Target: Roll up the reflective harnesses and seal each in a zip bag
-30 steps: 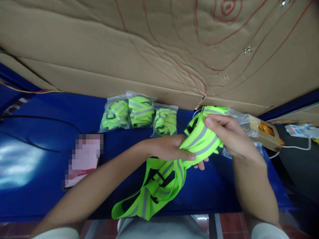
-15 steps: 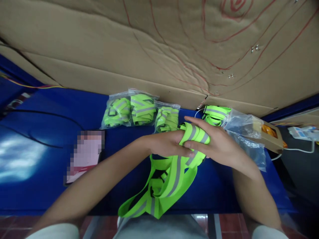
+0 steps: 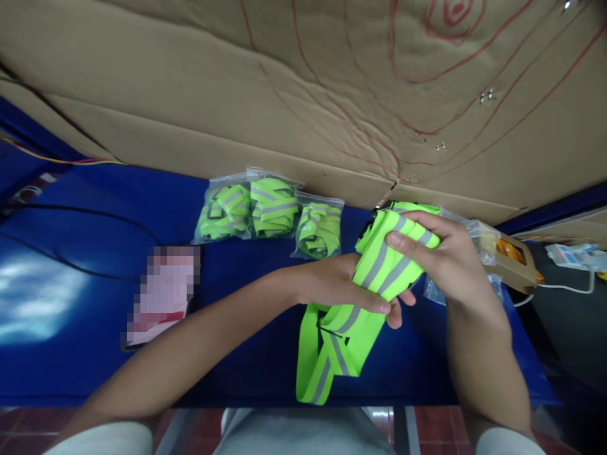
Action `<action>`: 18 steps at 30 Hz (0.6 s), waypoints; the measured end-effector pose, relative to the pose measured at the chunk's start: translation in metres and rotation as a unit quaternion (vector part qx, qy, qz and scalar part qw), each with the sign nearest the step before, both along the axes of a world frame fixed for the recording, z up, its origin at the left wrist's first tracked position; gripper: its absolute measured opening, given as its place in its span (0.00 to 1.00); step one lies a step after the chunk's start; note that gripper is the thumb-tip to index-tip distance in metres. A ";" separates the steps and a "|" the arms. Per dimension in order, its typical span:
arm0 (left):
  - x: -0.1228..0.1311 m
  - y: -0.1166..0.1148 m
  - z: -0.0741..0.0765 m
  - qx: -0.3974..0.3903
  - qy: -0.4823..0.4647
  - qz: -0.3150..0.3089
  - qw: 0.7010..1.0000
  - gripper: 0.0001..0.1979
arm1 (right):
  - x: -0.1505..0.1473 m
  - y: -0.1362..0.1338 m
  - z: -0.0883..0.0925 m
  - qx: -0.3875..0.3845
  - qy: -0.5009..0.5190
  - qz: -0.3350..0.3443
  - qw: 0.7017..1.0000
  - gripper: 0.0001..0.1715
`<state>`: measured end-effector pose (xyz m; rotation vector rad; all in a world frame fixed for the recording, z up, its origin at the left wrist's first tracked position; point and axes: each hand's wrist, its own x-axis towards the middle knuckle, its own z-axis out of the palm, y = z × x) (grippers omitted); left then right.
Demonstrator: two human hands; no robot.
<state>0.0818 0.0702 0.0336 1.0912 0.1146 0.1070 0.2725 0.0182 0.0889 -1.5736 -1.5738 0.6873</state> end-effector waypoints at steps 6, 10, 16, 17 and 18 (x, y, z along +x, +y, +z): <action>-0.011 0.007 0.014 0.139 -0.027 -0.040 0.989 0.16 | 0.000 0.001 -0.008 -0.073 0.137 0.013 0.988 0.23; -0.014 0.008 0.015 0.174 -0.047 -0.065 0.982 0.22 | -0.004 0.009 -0.015 -0.046 0.077 0.058 0.994 0.20; -0.011 0.015 0.007 0.241 -0.021 -0.036 0.970 0.19 | 0.002 0.007 -0.013 -0.064 -0.071 0.163 0.982 0.30; -0.011 0.016 0.008 0.263 -0.017 -0.034 0.964 0.17 | 0.001 0.006 -0.012 -0.073 -0.096 0.190 0.974 0.35; -0.012 0.016 0.009 0.283 -0.016 -0.039 0.958 0.17 | 0.000 0.005 -0.011 -0.081 -0.110 0.220 0.966 0.40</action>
